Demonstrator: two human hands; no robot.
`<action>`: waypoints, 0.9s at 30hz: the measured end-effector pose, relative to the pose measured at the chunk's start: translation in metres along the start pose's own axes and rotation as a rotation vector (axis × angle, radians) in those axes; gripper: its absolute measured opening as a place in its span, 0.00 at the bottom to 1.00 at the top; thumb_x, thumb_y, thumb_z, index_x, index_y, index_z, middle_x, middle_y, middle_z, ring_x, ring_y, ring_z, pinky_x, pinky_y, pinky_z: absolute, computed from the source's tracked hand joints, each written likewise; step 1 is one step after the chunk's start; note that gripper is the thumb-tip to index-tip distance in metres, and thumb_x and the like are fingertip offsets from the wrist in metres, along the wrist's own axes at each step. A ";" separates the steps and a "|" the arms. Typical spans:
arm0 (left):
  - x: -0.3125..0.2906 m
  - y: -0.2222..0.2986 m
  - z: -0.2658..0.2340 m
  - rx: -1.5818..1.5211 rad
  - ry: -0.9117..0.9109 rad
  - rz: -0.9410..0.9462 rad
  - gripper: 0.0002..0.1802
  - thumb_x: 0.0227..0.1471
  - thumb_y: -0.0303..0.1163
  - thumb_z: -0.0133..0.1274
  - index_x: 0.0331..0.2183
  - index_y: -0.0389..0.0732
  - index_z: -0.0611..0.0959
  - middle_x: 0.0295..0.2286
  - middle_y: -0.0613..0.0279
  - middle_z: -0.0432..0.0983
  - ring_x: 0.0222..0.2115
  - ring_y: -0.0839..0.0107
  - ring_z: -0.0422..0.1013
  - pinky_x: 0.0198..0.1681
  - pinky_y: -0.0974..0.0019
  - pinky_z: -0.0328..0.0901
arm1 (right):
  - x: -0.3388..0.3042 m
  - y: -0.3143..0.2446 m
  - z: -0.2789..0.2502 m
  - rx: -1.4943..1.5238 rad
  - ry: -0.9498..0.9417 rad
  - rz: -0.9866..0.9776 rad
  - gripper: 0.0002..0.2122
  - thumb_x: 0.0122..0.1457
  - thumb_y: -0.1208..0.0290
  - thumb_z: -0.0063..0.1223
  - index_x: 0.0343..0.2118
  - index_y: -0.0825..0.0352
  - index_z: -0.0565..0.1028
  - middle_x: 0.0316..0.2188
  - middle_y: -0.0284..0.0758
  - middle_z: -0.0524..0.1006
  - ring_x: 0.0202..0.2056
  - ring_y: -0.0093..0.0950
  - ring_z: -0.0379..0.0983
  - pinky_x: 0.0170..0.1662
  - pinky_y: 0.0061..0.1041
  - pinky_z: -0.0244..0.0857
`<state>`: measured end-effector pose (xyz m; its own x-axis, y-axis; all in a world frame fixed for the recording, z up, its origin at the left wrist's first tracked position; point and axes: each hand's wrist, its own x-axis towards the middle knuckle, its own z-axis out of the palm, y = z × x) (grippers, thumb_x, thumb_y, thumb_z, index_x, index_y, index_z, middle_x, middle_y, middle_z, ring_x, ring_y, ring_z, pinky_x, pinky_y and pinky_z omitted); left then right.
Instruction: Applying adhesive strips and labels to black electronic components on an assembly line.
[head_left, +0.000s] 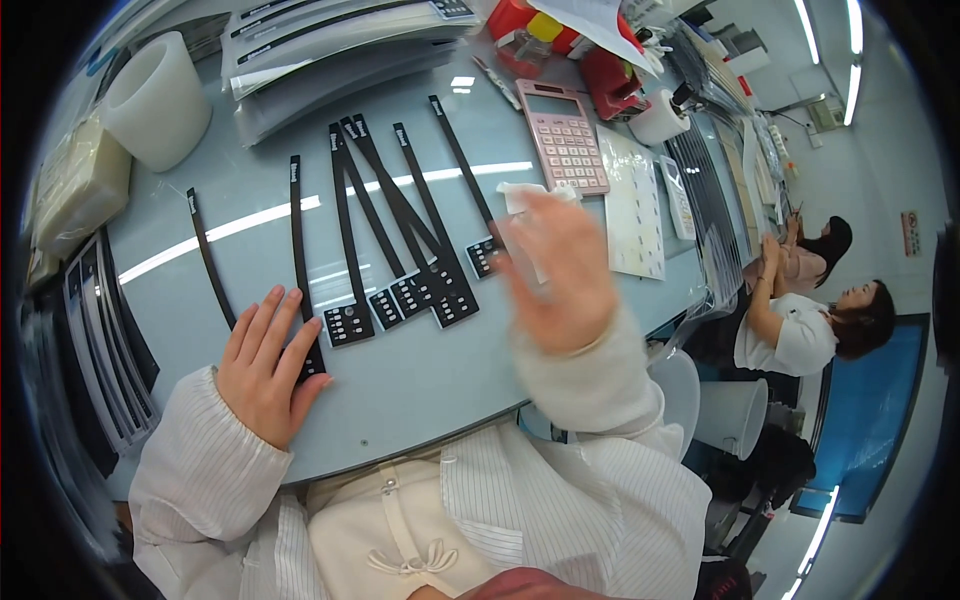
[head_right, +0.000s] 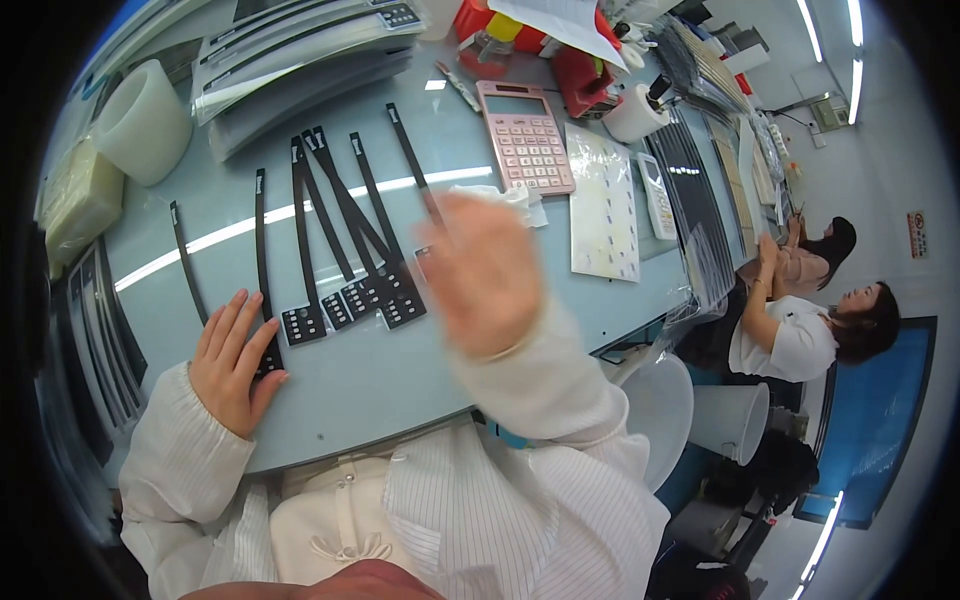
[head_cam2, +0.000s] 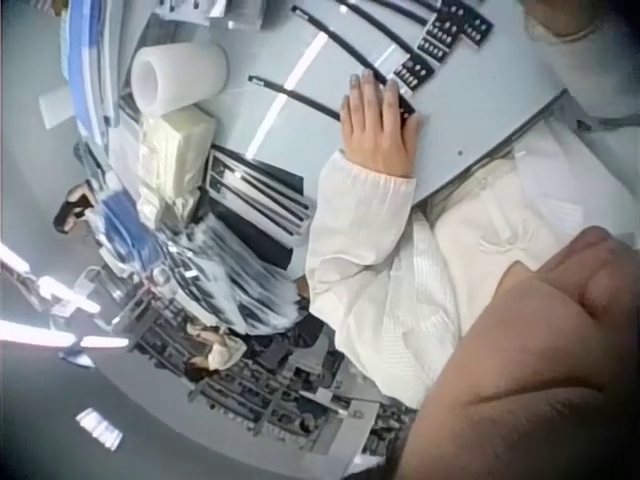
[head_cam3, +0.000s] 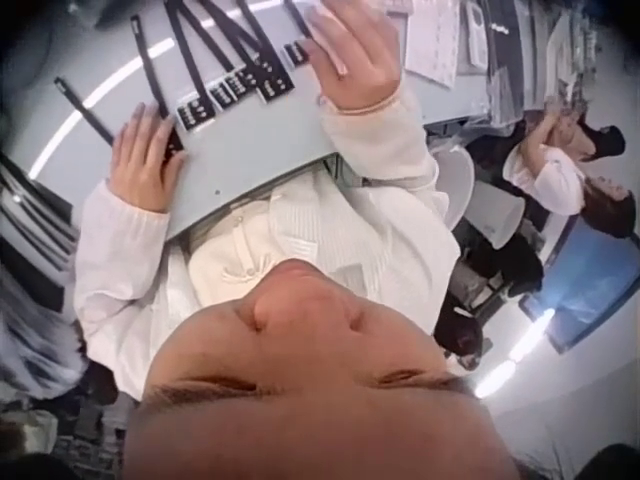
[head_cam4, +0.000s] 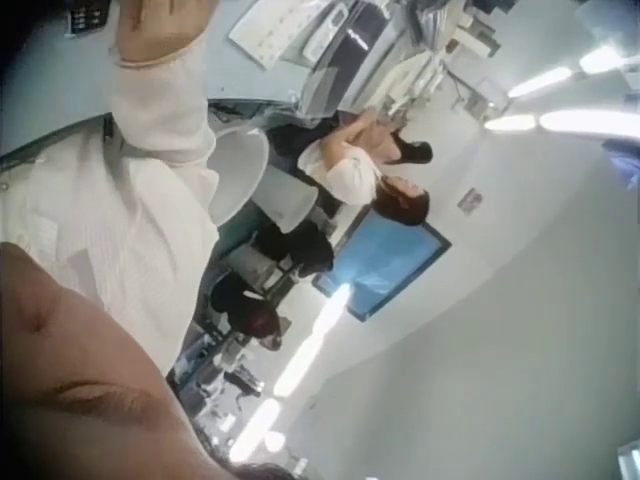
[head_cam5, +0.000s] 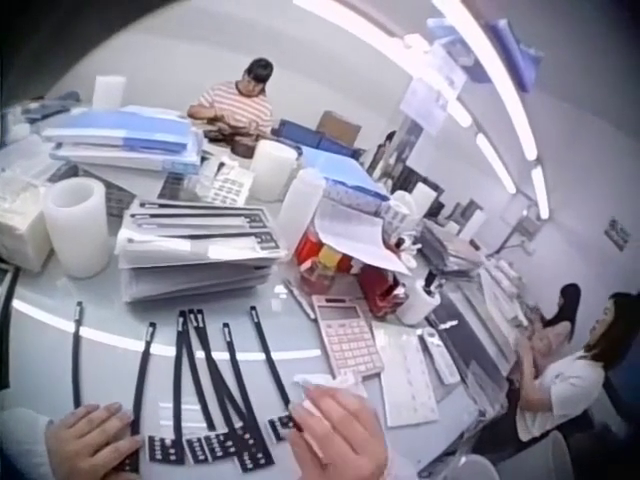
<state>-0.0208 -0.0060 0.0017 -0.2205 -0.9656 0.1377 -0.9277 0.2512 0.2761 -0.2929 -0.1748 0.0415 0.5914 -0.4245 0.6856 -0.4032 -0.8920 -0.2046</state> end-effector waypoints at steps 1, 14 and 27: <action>0.000 -0.001 0.002 -0.022 0.004 -0.003 0.31 0.47 0.39 0.61 0.51 0.35 0.74 0.56 0.43 0.64 0.60 0.44 0.57 0.61 0.46 0.53 | -0.009 0.021 -0.015 -0.134 0.027 0.088 0.21 0.45 0.77 0.66 0.45 0.70 0.76 0.47 0.48 0.75 0.48 0.47 0.71 0.52 0.39 0.64; 0.004 -0.006 -0.016 -0.091 0.061 0.040 0.29 0.48 0.32 0.57 0.52 0.30 0.72 0.55 0.40 0.65 0.60 0.43 0.58 0.63 0.43 0.49 | -0.155 0.154 -0.086 -0.566 -0.089 1.138 0.53 0.36 0.42 0.72 0.60 0.74 0.59 0.56 0.51 0.64 0.55 0.44 0.64 0.57 0.39 0.59; -0.002 -0.012 -0.040 -0.049 0.203 0.029 0.29 0.43 0.23 0.56 0.51 0.30 0.73 0.54 0.41 0.67 0.59 0.44 0.59 0.62 0.44 0.51 | -0.158 0.181 -0.127 0.075 0.247 1.080 0.18 0.52 0.70 0.66 0.43 0.74 0.75 0.36 0.36 0.80 0.34 0.22 0.76 0.39 0.20 0.69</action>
<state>0.0030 -0.0043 0.0356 -0.1777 -0.9259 0.3334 -0.9048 0.2869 0.3147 -0.5474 -0.2495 -0.0152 -0.2041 -0.9491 0.2399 -0.5746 -0.0823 -0.8143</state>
